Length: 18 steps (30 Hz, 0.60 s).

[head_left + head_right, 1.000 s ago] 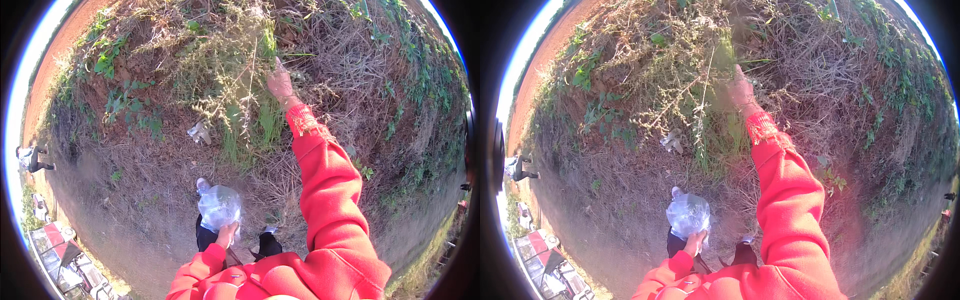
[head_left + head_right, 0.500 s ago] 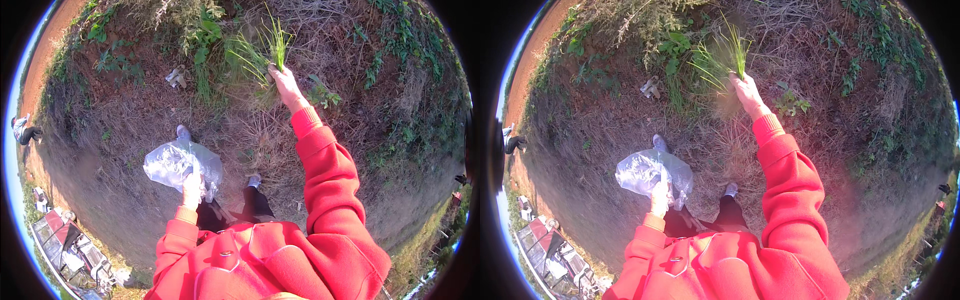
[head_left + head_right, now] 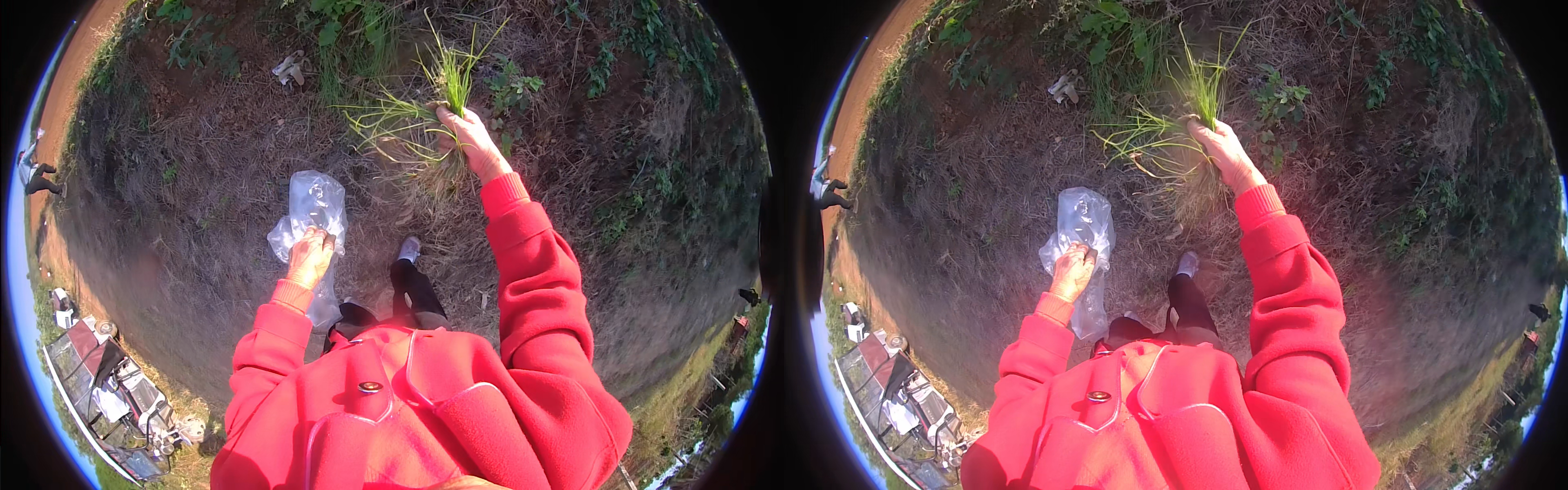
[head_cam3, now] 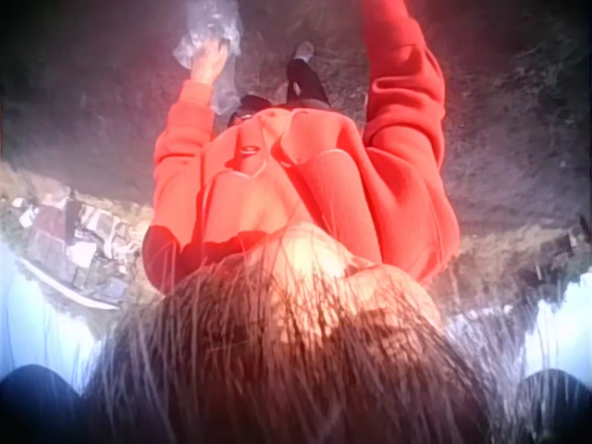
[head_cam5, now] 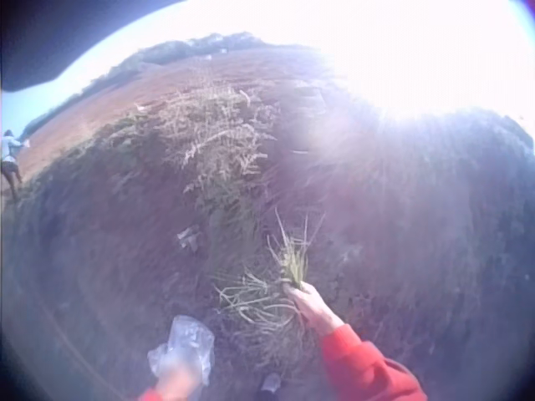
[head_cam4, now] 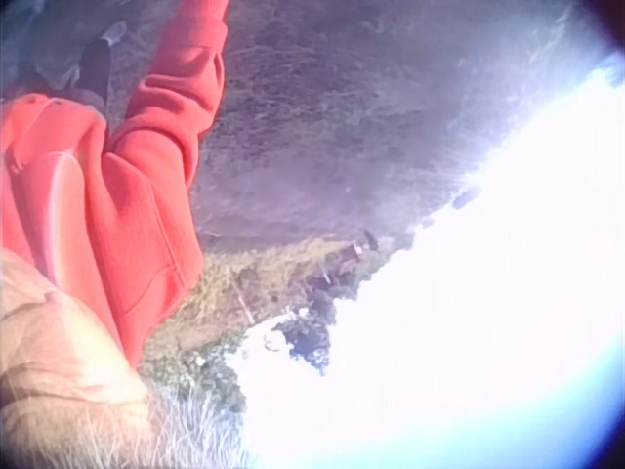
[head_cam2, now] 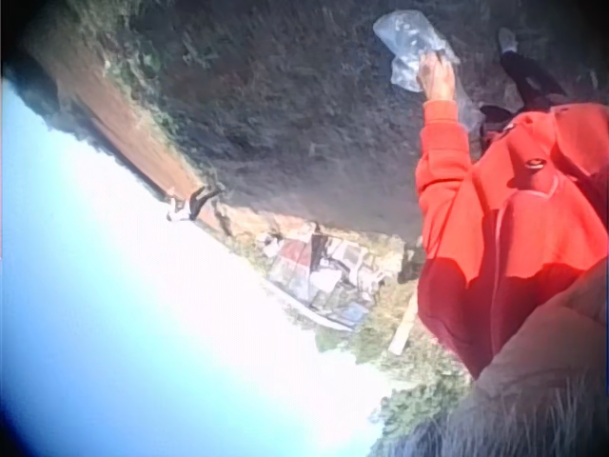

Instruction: The person walks along a dirt path and repeatedly pulls small bunches of grass or weeds from the ground by hand. They gather the plants into a growing bundle held in one hand while continuing to walk and pull more plants from the roadside.

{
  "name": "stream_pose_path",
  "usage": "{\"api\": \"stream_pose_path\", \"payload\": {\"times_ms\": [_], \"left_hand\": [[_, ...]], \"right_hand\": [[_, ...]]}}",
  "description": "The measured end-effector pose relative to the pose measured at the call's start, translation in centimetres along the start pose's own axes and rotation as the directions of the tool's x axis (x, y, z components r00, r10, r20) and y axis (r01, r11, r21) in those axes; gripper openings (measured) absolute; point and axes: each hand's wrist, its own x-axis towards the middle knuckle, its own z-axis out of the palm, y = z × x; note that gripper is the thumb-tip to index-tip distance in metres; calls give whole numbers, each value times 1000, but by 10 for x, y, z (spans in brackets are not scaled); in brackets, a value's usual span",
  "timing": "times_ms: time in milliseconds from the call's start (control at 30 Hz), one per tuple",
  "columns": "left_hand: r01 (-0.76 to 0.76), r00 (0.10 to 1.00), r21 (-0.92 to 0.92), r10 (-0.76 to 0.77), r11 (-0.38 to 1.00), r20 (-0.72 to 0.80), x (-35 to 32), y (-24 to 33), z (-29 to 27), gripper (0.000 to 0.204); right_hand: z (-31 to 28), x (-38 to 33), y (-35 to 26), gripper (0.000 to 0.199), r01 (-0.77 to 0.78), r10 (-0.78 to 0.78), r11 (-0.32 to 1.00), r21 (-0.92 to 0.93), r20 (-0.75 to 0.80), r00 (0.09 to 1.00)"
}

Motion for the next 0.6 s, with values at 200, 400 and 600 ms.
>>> {"api": "stream_pose_path", "payload": {"times_ms": [200,400,600], "left_hand": [[36,989,-288,7,957,146,-73,-29,4,18],[312,928,-883,90,350,363,-176,-13,-13,11],[147,848,-977,529,-154,44,-242,70,-75,14]], "right_hand": [[76,-32,52,18,-73,31,986,148,264,964],[200,-60,102,24,-158,121,986,49,440,890],[385,-111,167,22,-387,22,892,232,834,551]]}}
